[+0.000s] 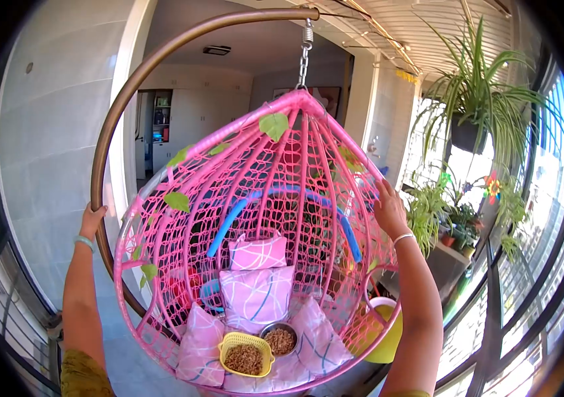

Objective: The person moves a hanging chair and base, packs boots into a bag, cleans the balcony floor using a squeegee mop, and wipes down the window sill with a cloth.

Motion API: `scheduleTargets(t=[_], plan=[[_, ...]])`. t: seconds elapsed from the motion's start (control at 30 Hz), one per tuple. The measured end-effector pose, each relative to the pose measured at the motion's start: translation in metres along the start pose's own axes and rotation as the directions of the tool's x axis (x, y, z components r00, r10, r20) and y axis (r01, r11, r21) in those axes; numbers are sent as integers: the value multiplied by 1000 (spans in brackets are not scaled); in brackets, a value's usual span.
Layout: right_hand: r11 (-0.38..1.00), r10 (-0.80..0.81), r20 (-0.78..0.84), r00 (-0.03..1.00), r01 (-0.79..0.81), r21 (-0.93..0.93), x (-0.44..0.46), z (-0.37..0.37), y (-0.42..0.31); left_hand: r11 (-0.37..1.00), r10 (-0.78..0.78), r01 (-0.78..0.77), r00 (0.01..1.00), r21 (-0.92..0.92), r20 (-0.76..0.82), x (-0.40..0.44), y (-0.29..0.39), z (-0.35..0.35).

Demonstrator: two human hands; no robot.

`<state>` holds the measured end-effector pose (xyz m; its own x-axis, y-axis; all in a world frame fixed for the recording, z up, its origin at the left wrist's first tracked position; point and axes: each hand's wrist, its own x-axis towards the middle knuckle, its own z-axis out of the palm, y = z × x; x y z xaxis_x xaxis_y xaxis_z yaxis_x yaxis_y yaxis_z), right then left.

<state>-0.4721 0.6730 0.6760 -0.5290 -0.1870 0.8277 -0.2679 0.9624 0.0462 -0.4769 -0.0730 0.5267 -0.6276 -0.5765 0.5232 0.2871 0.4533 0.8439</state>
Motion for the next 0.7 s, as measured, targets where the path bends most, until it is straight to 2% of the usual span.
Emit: scheduleTargets(t=[0.07,0.13,0.23,0.27,0.3,0.33,0.37,0.4,0.43,0.47,0.5,0.57,0.6,0.63,0.7], plan=[[977,88,5,996,-85,-195,12,20,26,1000,-19,19,999,7,-29,-5,2,0],[944,274,55,960,-257,-208,26,34,52,1000,0,1,999,14,-47,-5,2,3],[906,373,103,922,-339,-252,33,52,88,998,49,-43,991,54,-124,-13,12,6],[907,397,165,903,-358,-224,36,56,95,994,111,-111,987,12,-119,-6,-3,6],[915,391,195,899,-358,-187,35,69,112,986,159,-163,981,-23,-107,3,-20,4],[939,323,135,937,-299,-171,37,85,134,986,164,-165,985,-3,-45,6,-24,0],[961,245,86,966,-231,-152,39,106,160,983,173,-167,982,77,-71,-1,-12,0],[995,-10,1,1000,10,-102,41,124,199,977,104,-92,993,194,-49,9,-22,-5],[1000,-13,31,999,14,-20,43,121,193,956,170,-143,982,257,-84,16,-32,-5],[998,-17,62,998,13,62,46,117,185,964,266,-265,961,29,-73,2,-15,2],[982,106,86,991,-118,150,46,106,156,978,195,-192,980,81,-28,20,-36,-5],[999,35,99,994,-34,-18,59,118,203,968,98,-99,995,232,14,11,-14,-6],[995,0,105,994,11,-101,65,126,227,976,58,-53,998,211,-19,19,-22,-8],[986,-13,106,994,30,-161,74,125,243,969,79,-85,996,231,36,28,-30,-13],[977,-17,124,992,43,-207,80,131,271,990,85,-79,995,120,-47,4,2,5]])
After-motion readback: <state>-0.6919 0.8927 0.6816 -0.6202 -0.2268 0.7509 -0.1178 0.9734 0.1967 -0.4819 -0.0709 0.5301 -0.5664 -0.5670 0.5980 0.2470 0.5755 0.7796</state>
